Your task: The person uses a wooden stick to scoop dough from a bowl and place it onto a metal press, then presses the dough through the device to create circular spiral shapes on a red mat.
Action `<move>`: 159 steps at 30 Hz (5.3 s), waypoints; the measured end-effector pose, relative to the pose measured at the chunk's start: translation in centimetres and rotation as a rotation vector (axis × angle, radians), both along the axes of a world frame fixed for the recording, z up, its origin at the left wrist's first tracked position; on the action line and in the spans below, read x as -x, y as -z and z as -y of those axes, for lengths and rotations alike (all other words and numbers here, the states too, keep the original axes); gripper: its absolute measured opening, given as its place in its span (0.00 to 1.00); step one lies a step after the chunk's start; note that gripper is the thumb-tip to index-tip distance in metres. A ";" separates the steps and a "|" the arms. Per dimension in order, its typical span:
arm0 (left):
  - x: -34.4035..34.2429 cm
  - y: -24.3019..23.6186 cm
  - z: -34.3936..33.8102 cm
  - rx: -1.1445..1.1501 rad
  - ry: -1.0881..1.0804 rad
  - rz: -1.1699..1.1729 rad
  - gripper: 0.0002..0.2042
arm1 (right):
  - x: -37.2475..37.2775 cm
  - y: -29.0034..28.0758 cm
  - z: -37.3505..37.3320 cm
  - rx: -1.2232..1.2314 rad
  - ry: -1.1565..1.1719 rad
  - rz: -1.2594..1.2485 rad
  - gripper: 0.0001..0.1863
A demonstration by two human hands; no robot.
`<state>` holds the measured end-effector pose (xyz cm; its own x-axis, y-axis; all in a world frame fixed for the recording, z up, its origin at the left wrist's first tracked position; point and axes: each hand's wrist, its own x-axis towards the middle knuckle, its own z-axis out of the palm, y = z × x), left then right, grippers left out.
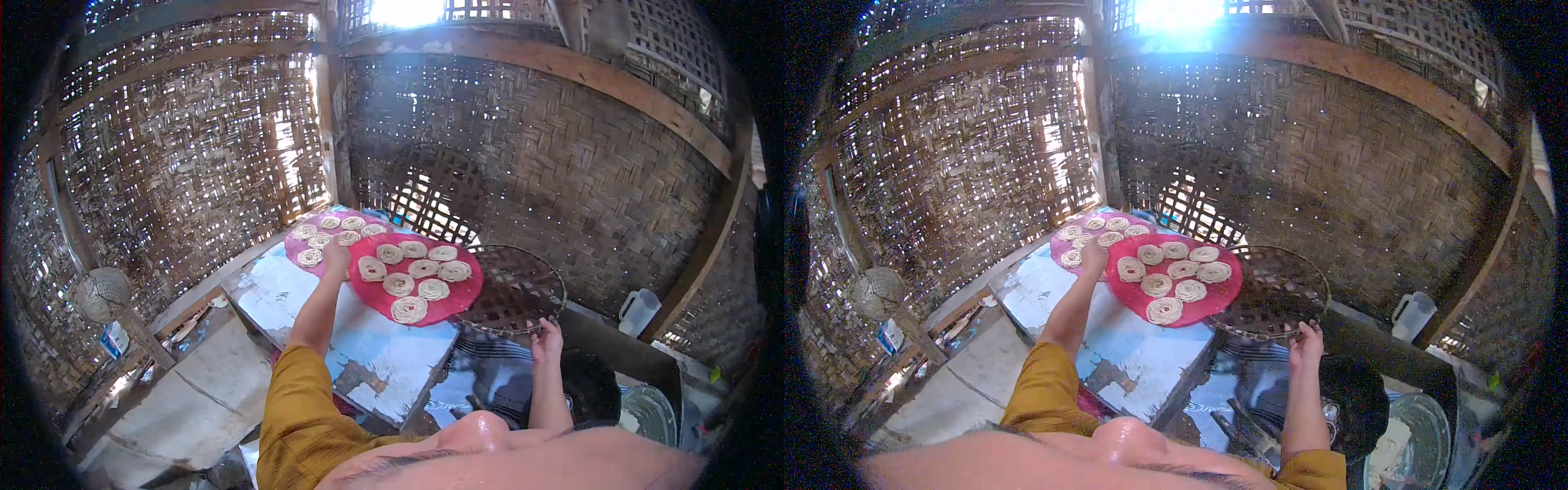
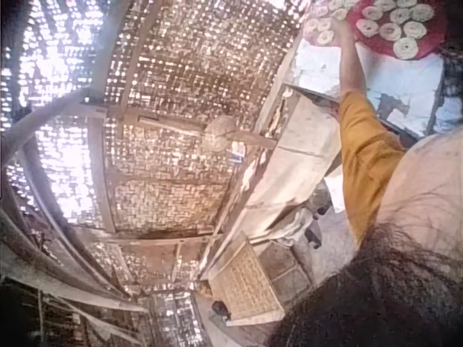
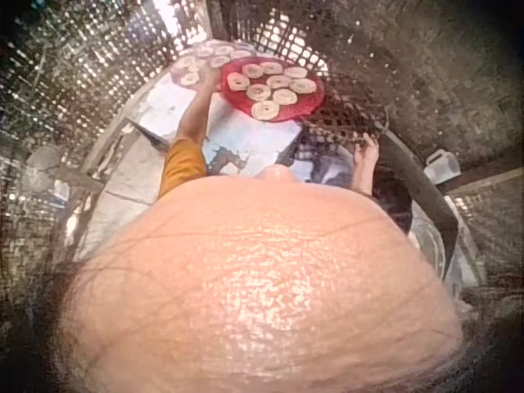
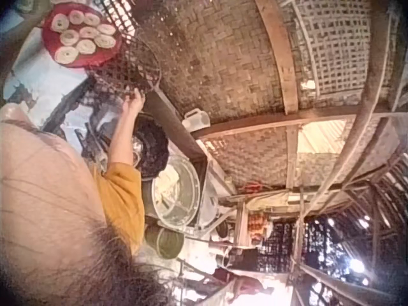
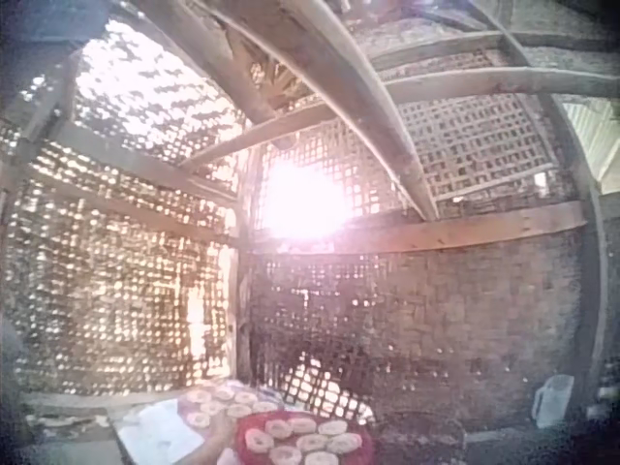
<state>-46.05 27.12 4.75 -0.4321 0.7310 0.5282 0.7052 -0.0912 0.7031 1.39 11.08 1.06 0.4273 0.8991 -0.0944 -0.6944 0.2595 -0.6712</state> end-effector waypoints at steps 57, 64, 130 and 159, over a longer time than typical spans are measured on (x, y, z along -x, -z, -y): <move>0.1 21.2 26.6 0.706 0.412 -0.572 0.16 | -15.4 4.5 32.8 0.346 0.556 0.520 0.20; 0.3 18.7 27.5 0.668 0.461 -0.526 0.16 | -12.6 1.6 33.2 0.318 0.591 0.548 0.22; -25.5 -15.4 27.7 -1.061 1.021 -0.283 0.13 | -15.6 -8.3 23.5 0.019 0.242 0.959 0.22; -31.9 18.3 35.4 0.871 1.051 -0.542 0.30 | -21.9 1.2 25.0 0.514 0.835 1.499 0.15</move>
<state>-14.15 -8.31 -13.59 0.5916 0.7425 -0.3143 0.7737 -0.4131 0.4804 23.32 -13.89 -0.17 0.6834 0.4302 0.5898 0.7147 -0.2297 -0.6606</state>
